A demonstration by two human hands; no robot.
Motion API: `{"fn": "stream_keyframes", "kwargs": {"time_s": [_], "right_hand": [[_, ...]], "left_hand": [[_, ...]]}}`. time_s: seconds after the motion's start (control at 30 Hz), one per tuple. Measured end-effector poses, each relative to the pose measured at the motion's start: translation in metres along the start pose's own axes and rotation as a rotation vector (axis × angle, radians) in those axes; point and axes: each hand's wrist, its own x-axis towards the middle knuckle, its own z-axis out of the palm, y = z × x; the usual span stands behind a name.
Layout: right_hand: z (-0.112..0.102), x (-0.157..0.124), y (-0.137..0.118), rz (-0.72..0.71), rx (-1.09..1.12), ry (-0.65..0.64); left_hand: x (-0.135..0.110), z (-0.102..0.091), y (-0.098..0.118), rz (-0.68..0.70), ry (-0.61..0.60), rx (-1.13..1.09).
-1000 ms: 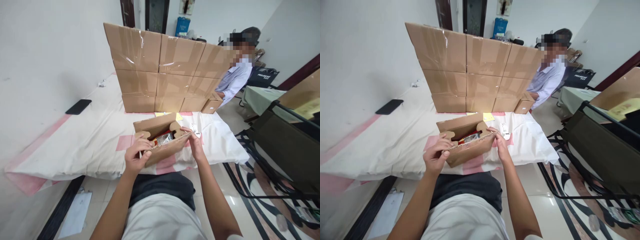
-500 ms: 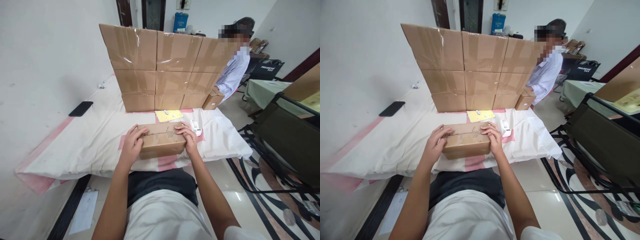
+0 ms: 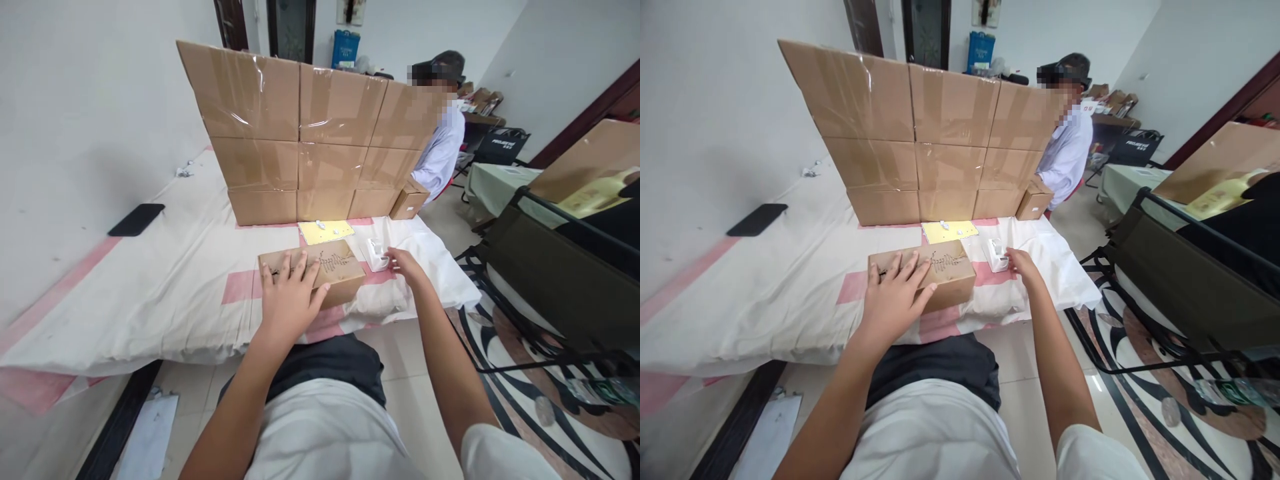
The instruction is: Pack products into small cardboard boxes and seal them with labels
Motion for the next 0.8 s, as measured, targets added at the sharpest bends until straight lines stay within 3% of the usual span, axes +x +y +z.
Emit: {"fn": "stream_keyframes", "kwargs": {"time_s": [0.1,0.33,0.8], "right_hand": [[0.007,0.005,0.001,0.077,-0.048,-0.066],[0.013,0.015,-0.013,0.221,-0.131,-0.085],[0.024,0.004,-0.016,0.265,-0.053,-0.074]], "left_hand": [[-0.001,0.001,0.001,0.01,0.018,0.008],[-0.003,0.003,0.0,0.004,0.056,-0.003],[-0.007,0.004,-0.001,0.005,0.092,-0.025]]}}
